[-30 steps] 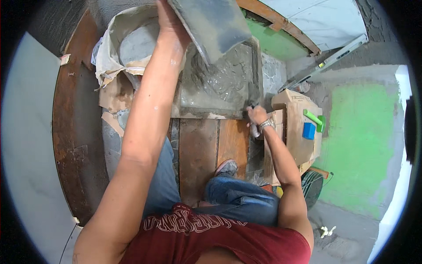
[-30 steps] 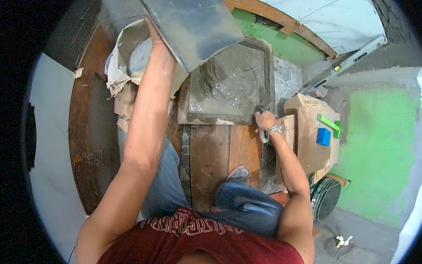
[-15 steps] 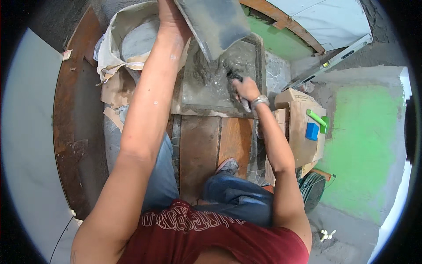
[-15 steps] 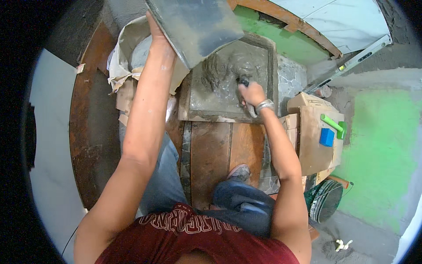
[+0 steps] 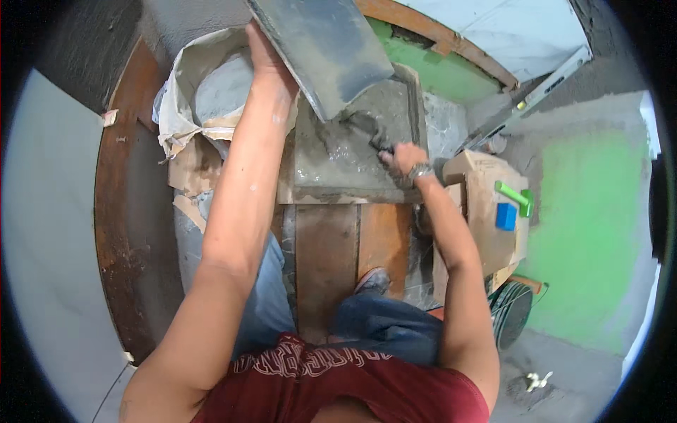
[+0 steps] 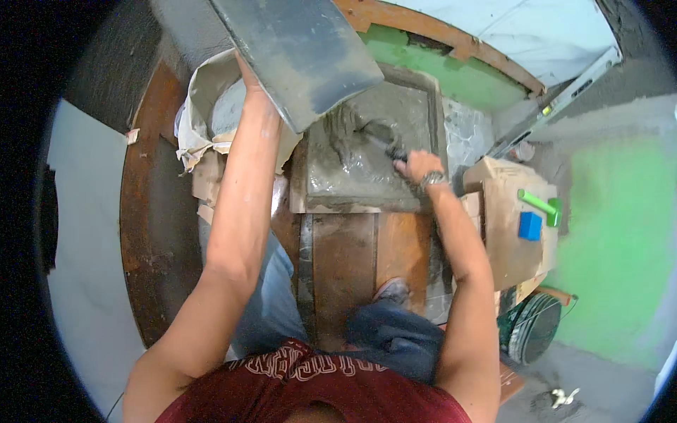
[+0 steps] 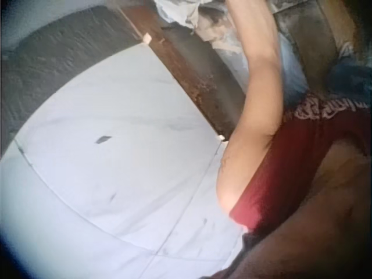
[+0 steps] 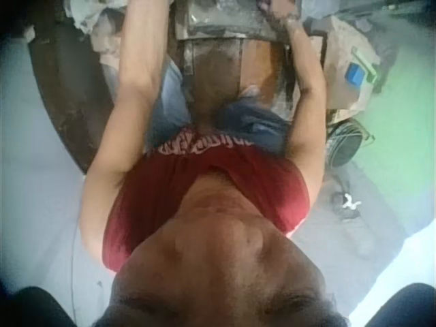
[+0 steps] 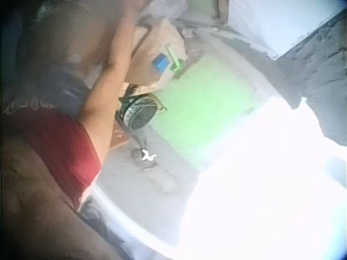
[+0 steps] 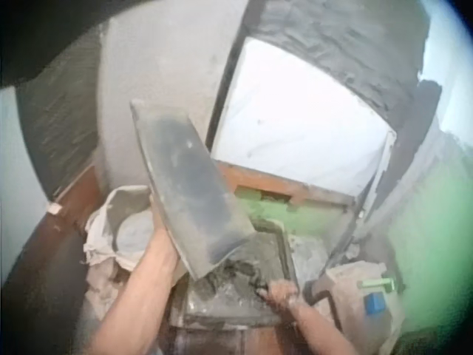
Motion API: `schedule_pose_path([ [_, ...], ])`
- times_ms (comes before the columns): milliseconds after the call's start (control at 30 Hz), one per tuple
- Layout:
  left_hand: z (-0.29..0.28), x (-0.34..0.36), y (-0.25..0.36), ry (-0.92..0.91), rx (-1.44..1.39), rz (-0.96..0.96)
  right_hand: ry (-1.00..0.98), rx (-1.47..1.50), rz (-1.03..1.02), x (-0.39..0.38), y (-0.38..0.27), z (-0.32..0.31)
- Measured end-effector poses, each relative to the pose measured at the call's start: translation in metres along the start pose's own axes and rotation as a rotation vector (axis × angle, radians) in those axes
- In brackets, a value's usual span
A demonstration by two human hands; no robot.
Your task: The person mixes mortar in a tray using a trowel, then places a tile onto the wall by hand.
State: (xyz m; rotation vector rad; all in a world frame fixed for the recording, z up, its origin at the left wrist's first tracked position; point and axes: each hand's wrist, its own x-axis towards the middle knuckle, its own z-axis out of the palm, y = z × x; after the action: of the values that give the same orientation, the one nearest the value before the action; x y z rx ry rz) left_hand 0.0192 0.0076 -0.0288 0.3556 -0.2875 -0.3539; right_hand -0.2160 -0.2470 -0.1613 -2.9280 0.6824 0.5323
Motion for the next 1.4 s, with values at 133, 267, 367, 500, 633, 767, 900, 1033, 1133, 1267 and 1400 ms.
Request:
schedule_pose_path([
  [133,-0.017,0.005,-0.006,0.030,0.204,0.036,0.257,-0.130,0.102,-0.019,0.002,-0.014],
  [267,-0.036,0.007,0.024,-0.038,0.182,0.066,0.008,0.226,0.036,-0.054,-0.050,-0.042],
  [367,-0.031,0.010,0.015,-0.083,0.130,0.011,-0.076,0.192,0.025,-0.049,-0.060,-0.028],
  [500,-0.021,0.009,-0.006,-0.146,0.098,-0.076,-0.031,0.008,0.038,-0.031,-0.006,-0.012],
  [633,-0.030,0.011,0.002,-0.165,0.100,-0.105,0.110,-0.109,0.019,-0.053,0.037,-0.018],
  [767,-0.025,0.015,0.015,-0.181,0.123,-0.099,0.027,0.016,-0.089,-0.099,0.040,-0.037],
  [900,-0.022,0.016,0.008,-0.196,0.109,-0.120,-0.086,-0.174,-0.211,-0.090,0.044,-0.001],
  [1033,-0.017,0.013,-0.002,-0.204,0.115,-0.147,-0.057,-0.101,-0.217,-0.051,0.061,0.000],
  [1133,-0.017,0.011,0.001,-0.194,0.099,-0.151,0.005,-0.206,-0.115,-0.028,0.059,-0.019],
  [1267,-0.012,0.001,0.001,-0.180,0.093,-0.167,0.135,-0.151,0.041,-0.017,0.066,-0.028],
  [1400,-0.012,-0.006,-0.006,-0.155,0.041,-0.188,0.222,0.107,0.140,-0.018,0.029,0.037],
])
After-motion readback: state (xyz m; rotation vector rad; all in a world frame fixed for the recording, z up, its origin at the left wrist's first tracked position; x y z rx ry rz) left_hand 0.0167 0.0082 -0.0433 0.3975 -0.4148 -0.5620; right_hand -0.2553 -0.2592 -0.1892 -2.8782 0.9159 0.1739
